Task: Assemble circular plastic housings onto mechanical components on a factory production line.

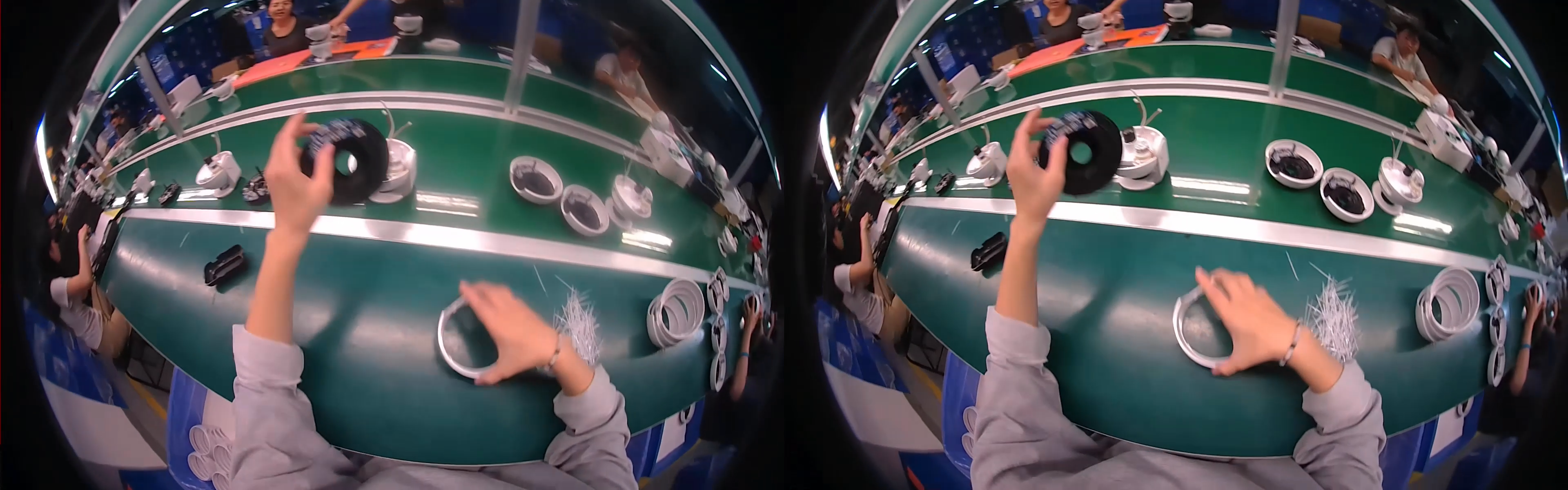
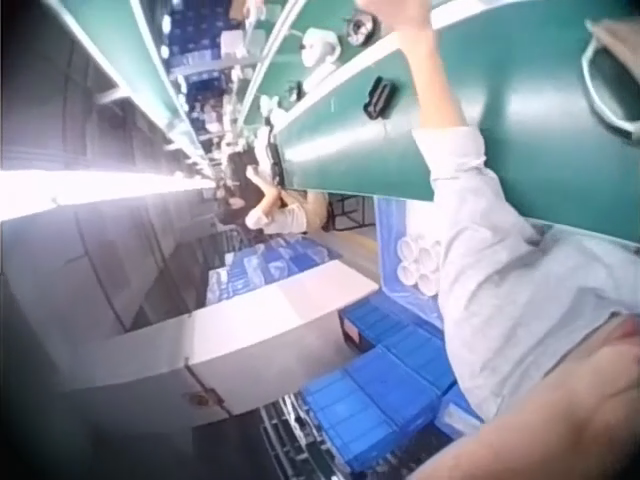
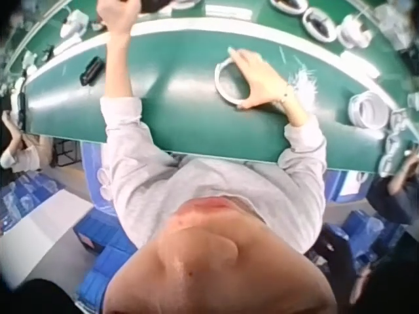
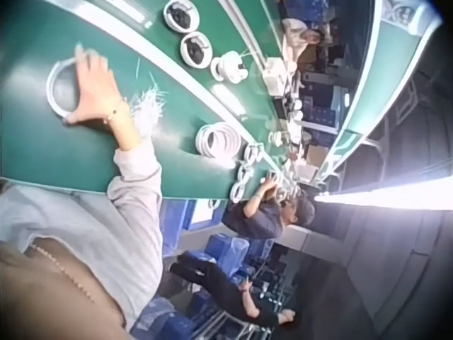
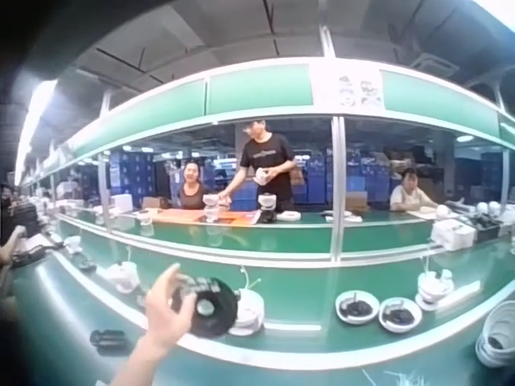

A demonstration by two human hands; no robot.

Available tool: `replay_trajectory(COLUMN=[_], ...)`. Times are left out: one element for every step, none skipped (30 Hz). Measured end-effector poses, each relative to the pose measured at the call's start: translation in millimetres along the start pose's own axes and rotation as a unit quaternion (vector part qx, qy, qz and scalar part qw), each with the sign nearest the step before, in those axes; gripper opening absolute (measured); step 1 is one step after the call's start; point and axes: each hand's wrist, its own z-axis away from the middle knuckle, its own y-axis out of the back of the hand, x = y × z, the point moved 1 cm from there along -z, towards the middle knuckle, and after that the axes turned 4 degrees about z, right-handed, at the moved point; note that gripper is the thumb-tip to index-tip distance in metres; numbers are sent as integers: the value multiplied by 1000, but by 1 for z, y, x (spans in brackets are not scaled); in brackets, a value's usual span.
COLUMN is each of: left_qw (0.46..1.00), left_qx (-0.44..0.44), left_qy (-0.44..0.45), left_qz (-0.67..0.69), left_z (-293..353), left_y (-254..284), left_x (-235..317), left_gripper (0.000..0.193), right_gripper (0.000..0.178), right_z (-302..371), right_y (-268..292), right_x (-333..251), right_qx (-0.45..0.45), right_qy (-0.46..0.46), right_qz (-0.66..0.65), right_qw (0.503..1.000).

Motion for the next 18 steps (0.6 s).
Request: replay_trajectory(left_qw=[1000, 999, 996, 992, 985, 976, 985, 981, 948, 897, 895, 856, 812, 765, 704, 634, 632, 545], left_qx=[-12, -23, -29, -29, -31, -32, -49, -62, -49, -35, -39, -58, -74, -105, -138, -170, -170, -256], left_qy=[-15, -32, 23, 44, 50, 56, -4, 26, 100, 173, 175, 248, 317, 365, 424, 480, 481, 518], left_qz=[13, 21, 85, 114, 161, 207, 164, 184, 299, 405, 408, 449, 484, 520, 553, 582, 583, 608], left_z=[13, 26, 39, 49, 56, 60, 67, 72, 79, 87, 94, 103, 111, 119, 126, 129, 128, 128], left_y=[-15, -24, -34, -43, -53, -62, -72, -78, -86, -93, -95, -95, -94, -94, -90, -87, -83, -77], left_x=[15, 29, 40, 45, 54, 60, 57, 65, 73, 78, 84, 87, 90, 93, 98, 106, 106, 103], left_gripper=[46, 47, 48, 47, 47, 46, 44, 41, 40, 39, 39, 39, 39, 42, 44, 45, 45, 50], right_gripper=[115, 116, 118, 118, 116, 114, 112, 110, 110, 110, 110, 110, 111, 111, 112, 112, 115, 115], right_z=[3, 5, 3, -3, -7, -11, -16, -17, -17, -16, -15, -15, -15, -15, -15, -14, -13, -12], right_y=[8, 17, 27, 25, 25, 24, 16, 10, 10, 9, 8, 7, 6, 5, 4, 4, 5, 7], right_x=[11, 18, 20, 21, 14, 7, 4, 1, -2, -3, -3, -4, -4, -1, 3, 8, 13, 16], right_qx=[95, 183, 281, 336, 361, 383, 396, 408, 420, 423, 434, 445, 438, 438, 437, 437, 435, 435], right_qy=[24, 30, 29, -4, -29, -52, -66, -80, -82, -88, -90, -91, -83, -84, -82, -81, -83, -86], right_qz=[-4, -35, -178, -354, -443, -526, -515, -503, -518, -517, -513, -509, -508, -508, -484, -457, -458, -458], right_qw=[995, 982, 943, 873, 820, 757, 758, 758, 741, 739, 735, 731, 737, 737, 754, 770, 770, 771])
